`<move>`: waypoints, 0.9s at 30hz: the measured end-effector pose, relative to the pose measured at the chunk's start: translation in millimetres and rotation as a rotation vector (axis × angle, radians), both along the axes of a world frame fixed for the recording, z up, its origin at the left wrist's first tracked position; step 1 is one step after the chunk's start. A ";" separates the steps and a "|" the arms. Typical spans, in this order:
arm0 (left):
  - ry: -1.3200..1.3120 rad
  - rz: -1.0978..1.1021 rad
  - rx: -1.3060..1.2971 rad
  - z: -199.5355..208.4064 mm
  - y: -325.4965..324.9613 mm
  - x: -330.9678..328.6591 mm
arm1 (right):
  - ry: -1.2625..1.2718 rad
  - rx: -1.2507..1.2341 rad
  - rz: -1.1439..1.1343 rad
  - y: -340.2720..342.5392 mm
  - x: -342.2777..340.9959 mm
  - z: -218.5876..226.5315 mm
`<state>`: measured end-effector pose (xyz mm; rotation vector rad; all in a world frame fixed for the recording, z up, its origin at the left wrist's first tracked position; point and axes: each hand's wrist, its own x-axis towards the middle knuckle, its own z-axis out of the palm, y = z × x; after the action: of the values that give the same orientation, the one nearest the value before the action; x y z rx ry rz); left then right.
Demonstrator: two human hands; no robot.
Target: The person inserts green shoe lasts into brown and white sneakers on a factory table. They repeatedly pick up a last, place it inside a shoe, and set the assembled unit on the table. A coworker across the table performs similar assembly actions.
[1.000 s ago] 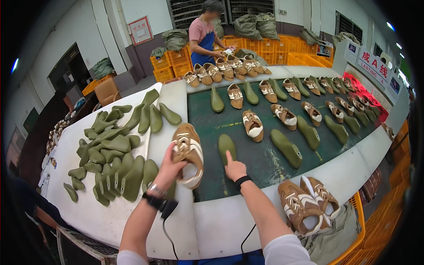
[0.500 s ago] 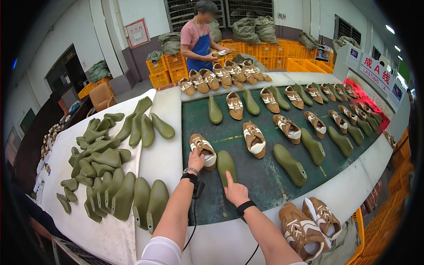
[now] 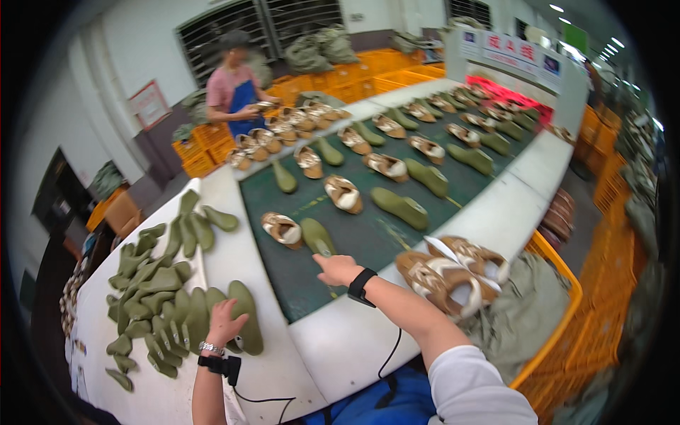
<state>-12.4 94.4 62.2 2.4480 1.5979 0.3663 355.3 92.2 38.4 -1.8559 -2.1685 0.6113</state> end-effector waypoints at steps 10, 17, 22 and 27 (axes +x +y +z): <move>0.064 0.363 0.108 -66.7 -21.1 -13.0 | 0.408 -0.094 0.238 -264.9 66.6 33.6; -0.069 0.520 0.111 -62.4 -20.9 -18.2 | 0.093 0.142 -0.007 -273.3 39.8 -53.6; -0.120 0.553 0.236 -66.4 -28.1 -11.2 | -0.154 0.472 0.015 -253.4 34.8 -90.6; -0.111 0.513 0.234 -59.5 -31.5 -10.9 | -0.141 0.517 -0.025 -254.1 33.1 -105.7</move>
<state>-23.3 62.9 2.7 2.0815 2.2271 0.7896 388.4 -161.9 -67.3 -1.6718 -2.1166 -0.0922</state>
